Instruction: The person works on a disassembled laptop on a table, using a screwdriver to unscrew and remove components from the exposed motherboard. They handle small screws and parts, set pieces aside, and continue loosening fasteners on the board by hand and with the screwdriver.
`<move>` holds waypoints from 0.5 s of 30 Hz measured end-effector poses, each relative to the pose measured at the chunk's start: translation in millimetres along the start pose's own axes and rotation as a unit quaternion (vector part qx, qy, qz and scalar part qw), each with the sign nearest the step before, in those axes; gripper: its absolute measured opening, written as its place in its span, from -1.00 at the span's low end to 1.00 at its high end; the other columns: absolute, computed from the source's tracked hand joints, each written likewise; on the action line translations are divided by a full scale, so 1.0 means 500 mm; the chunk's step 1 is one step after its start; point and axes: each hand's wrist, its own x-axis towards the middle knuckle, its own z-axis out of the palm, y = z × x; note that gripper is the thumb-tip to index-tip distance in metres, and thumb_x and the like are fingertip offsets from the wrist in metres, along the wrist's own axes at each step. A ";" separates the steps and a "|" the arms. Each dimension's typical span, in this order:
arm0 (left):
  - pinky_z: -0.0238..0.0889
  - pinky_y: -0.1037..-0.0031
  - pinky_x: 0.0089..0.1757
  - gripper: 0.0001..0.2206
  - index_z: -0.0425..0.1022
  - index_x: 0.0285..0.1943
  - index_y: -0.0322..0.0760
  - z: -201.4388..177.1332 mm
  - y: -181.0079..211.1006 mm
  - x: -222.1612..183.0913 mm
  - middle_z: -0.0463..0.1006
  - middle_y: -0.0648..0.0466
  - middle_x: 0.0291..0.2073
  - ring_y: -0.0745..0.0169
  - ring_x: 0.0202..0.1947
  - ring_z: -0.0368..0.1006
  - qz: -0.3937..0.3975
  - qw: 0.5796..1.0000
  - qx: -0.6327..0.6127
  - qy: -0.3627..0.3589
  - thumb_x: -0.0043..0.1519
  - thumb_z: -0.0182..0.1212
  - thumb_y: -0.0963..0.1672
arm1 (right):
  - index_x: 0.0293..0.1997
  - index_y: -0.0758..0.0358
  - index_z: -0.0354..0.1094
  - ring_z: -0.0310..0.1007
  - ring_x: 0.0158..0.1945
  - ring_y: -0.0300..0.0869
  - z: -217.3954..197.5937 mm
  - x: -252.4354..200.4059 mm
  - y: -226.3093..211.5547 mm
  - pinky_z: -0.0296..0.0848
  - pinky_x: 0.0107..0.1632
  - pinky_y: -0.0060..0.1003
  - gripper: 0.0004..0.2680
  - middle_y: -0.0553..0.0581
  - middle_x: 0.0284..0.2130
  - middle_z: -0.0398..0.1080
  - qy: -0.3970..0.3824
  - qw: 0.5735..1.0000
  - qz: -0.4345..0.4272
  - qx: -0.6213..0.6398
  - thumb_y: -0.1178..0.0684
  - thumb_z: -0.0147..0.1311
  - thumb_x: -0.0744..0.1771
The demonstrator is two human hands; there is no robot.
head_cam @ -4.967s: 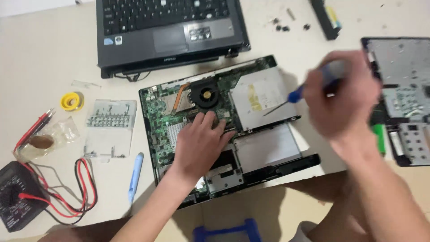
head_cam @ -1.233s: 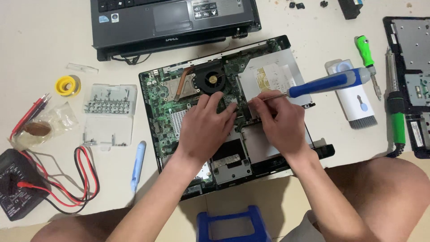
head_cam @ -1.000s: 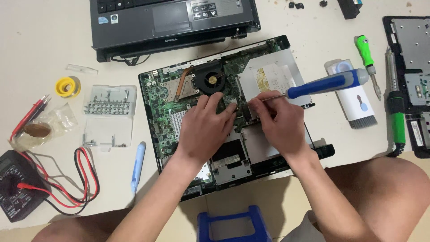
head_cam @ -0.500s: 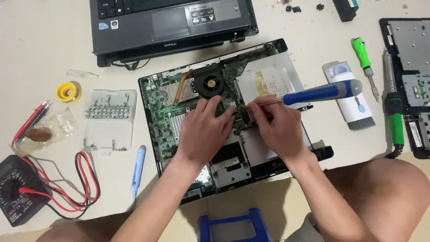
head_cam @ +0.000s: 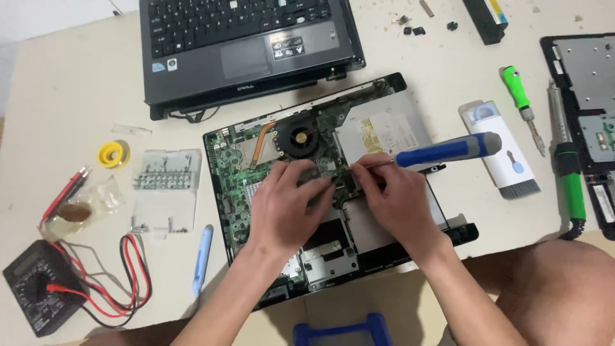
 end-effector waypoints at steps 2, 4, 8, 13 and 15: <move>0.46 0.31 -0.30 -0.86 0.65 -0.19 0.06 -0.007 0.001 -0.004 0.51 0.10 -0.12 0.08 -0.13 0.42 0.020 0.999 0.004 -0.029 0.20 0.26 0.02 | -0.27 0.07 0.37 0.52 -0.49 0.03 -0.001 -0.002 0.003 0.47 -0.39 -0.17 -0.92 0.12 -0.66 0.45 0.005 1.000 0.004 0.011 0.01 0.08 0.37; 0.43 0.28 -0.29 -0.84 0.63 -0.12 0.09 -0.006 -0.002 -0.009 0.48 0.10 -0.13 0.06 -0.14 0.40 0.028 0.999 0.010 -0.037 0.21 0.24 0.02 | -0.27 0.09 0.36 0.53 -0.50 0.03 0.003 -0.002 0.012 0.46 -0.40 -0.17 -0.92 0.14 -0.65 0.46 0.002 1.000 0.007 0.021 0.01 0.07 0.38; 0.38 0.31 -0.23 -0.79 0.61 -0.02 0.09 -0.004 -0.007 -0.010 0.47 0.08 -0.09 0.07 -0.13 0.39 0.029 0.998 0.018 -0.062 0.24 0.19 0.03 | -0.26 0.06 0.36 0.51 -0.56 -0.01 0.012 -0.008 0.029 0.47 -0.40 -0.22 -0.91 0.07 -0.68 0.45 0.008 1.000 -0.018 0.007 -0.01 0.04 0.40; 0.34 0.27 -0.18 -0.77 0.60 0.02 0.08 0.012 -0.008 -0.007 0.46 0.01 -0.02 -0.01 -0.08 0.38 0.055 0.997 -0.011 -0.060 0.24 0.19 0.03 | -0.24 0.07 0.33 0.52 -0.54 0.00 0.016 -0.010 0.033 0.46 -0.40 -0.20 -0.93 0.10 -0.64 0.47 0.002 1.000 -0.006 0.025 0.01 0.03 0.39; 0.34 0.25 -0.18 -0.76 0.60 0.04 0.08 0.014 -0.007 -0.002 0.46 0.01 -0.01 -0.02 -0.07 0.38 0.060 0.996 -0.021 -0.055 0.25 0.18 0.02 | -0.23 0.07 0.32 0.52 -0.54 0.00 0.019 -0.009 0.039 0.46 -0.40 -0.21 -0.93 0.11 -0.65 0.46 0.005 1.000 -0.005 0.020 0.01 0.03 0.39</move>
